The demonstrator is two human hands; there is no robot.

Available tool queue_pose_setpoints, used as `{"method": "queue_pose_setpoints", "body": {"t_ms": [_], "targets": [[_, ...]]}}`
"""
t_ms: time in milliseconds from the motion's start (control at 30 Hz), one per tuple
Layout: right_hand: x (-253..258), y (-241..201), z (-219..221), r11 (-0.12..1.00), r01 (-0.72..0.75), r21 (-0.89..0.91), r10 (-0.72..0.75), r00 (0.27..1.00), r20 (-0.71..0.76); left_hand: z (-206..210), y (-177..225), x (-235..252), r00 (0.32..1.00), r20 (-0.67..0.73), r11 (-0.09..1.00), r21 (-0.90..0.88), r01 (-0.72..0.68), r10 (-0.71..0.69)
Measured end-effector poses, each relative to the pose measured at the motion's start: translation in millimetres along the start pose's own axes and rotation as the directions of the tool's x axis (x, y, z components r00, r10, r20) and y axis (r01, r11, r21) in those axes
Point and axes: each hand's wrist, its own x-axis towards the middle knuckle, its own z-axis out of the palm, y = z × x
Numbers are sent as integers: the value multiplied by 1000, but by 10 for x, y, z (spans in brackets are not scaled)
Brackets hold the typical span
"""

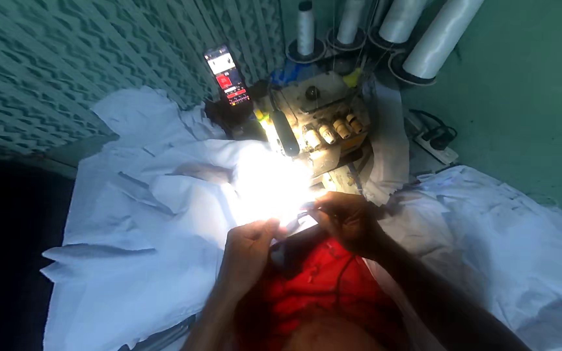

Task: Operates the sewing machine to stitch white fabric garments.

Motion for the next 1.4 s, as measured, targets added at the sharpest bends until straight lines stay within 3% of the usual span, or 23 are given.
{"method": "queue_pose_setpoints", "body": {"t_ms": [67, 167, 300, 367, 433, 533, 633, 800, 1100, 1400], "targets": [[115, -59, -106, 993, 71, -94, -57, 988, 146, -135, 105, 55, 986, 142, 996, 24, 88, -91], [232, -159, -153, 940, 195, -281, -95, 938, 334, -211, 272, 186, 947, 287, 966, -167, 199, -146], [299, -203, -118, 905, 235, -355, -90, 920, 382, -179, 345, 298, 918, 368, 975, -106, 198, -147], [291, -197, -84, 918, 207, -338, -92, 941, 327, -143, 375, 292, 919, 351, 971, -89, 223, -179], [234, -152, -7, 971, 65, -230, -32, 989, 144, -107, 366, 257, 941, 296, 964, -157, 215, -161], [110, -76, 191, 958, -208, 199, 240, 959, -152, -18, 289, 186, 985, 121, 925, -345, 162, -127], [-26, -81, 394, 839, -289, 462, 382, 916, -121, 91, 161, 141, 996, -26, 911, -407, 64, -82], [-57, -84, 578, 851, -275, 448, 382, 909, -168, 191, 100, 84, 995, -89, 933, -360, 1, -36], [-53, -56, 498, 847, -307, 434, 376, 923, -81, 161, 149, 85, 986, -59, 900, -420, 116, -154], [-27, -24, 498, 851, -302, 428, 376, 921, -97, 210, 141, 85, 985, -94, 902, -421, 91, -143]]}}
